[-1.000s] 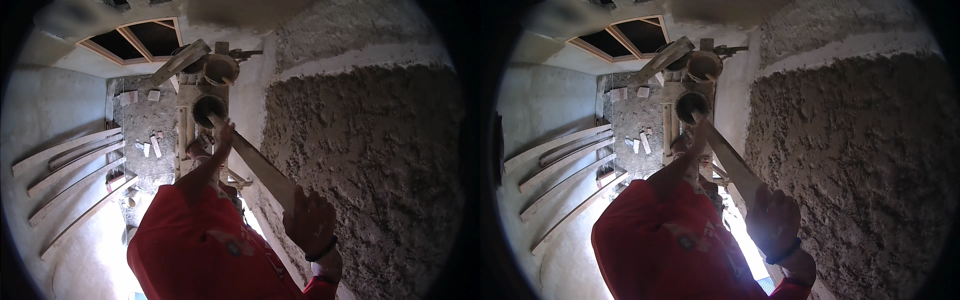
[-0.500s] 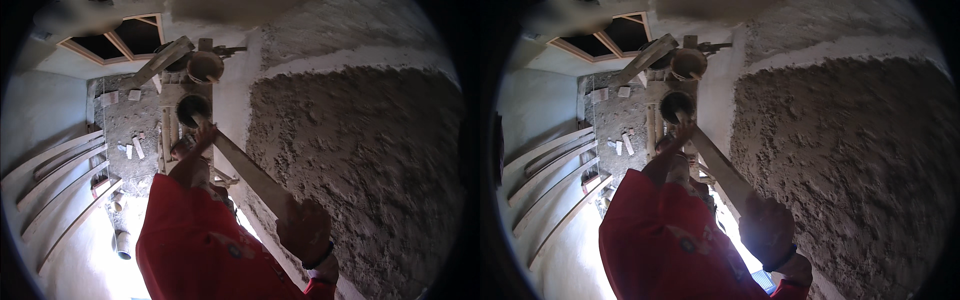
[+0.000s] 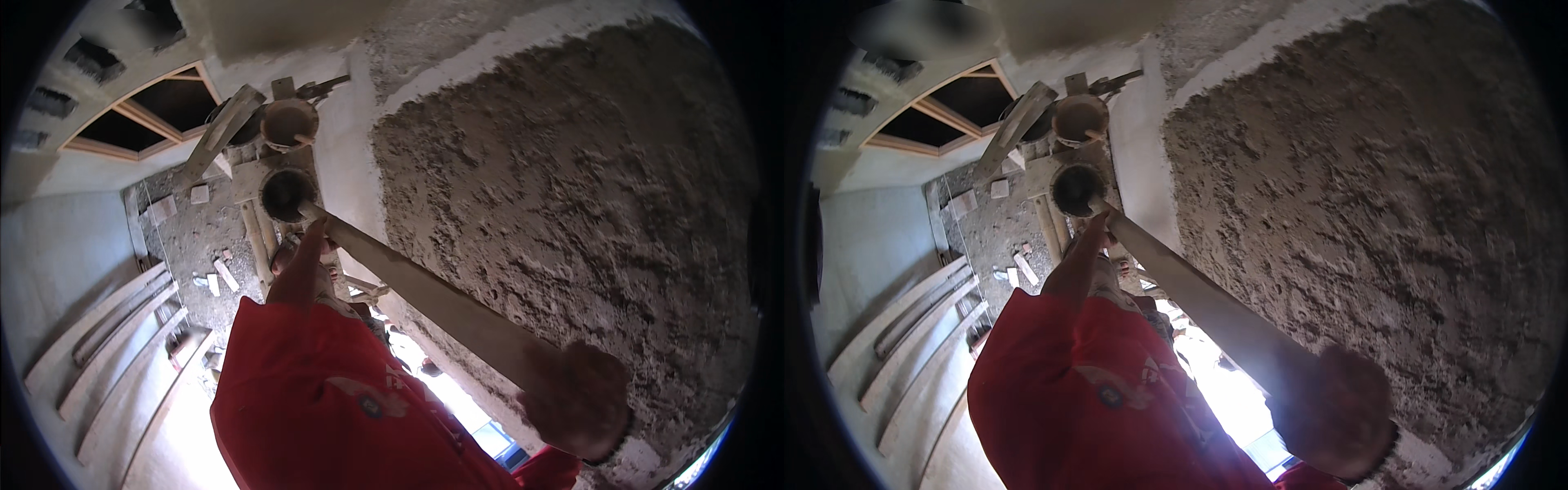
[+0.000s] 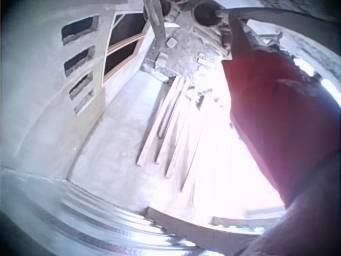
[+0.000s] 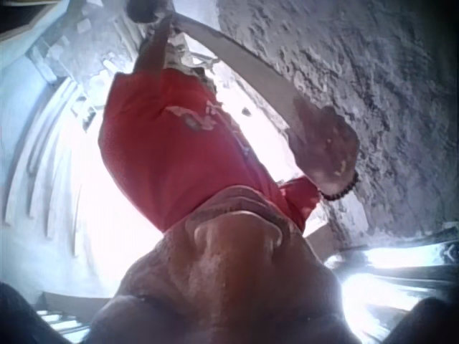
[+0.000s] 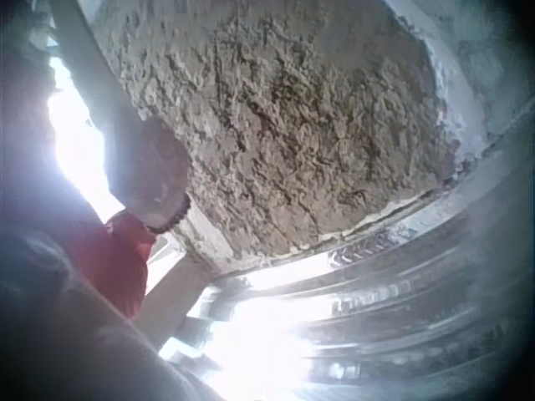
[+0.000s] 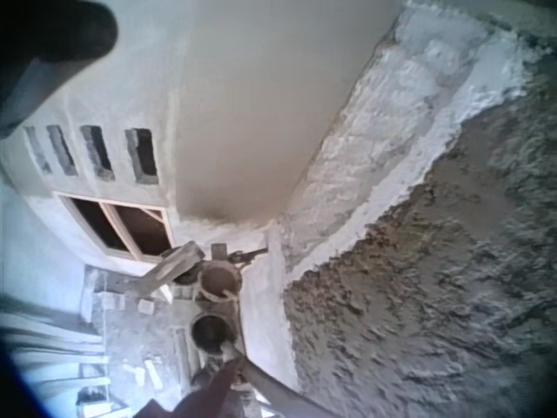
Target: The person smooths wet plaster onto a wall using a long straight edge and then scoops more plaster from a bucket using a trowel.
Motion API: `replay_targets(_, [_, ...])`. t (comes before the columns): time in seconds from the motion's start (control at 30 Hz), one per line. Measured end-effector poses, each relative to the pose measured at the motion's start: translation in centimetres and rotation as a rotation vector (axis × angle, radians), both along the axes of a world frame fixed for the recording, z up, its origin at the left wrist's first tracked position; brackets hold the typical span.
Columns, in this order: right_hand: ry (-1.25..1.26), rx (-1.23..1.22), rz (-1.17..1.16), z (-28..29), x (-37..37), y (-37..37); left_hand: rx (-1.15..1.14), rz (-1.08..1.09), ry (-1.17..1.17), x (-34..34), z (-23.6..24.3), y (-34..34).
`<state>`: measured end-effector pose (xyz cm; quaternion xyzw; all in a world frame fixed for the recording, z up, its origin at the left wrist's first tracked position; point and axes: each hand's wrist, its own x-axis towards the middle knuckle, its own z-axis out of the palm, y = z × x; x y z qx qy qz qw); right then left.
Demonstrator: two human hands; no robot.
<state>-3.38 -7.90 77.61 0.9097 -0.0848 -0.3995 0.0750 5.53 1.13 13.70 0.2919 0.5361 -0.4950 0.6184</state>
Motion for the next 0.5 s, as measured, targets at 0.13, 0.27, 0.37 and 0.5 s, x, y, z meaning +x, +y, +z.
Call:
replay_targets(0.13, [-0.322, 0.18, 0.299, 6.5, -8.2, -3.9, -0.217, 0.198, -0.11, -6.1, -0.4, -2.7])
replay_targets(0.27, [-0.3, 0.104, -0.17, 9.6, -17.9, -5.2, -0.156, -0.005, -0.22, -8.5, 7.2, -6.8])
replay_targets(0.37, [-0.464, 0.072, -0.664, 5.7, -28.0, -6.4, -0.147, -0.11, -0.338, -8.2, 6.5, -8.0])
replay_targets(0.5, [-0.797, 0.089, -1.014, -6.7, -43.6, -6.6, -0.105, -0.186, -0.48, -8.3, 4.7, -12.0])
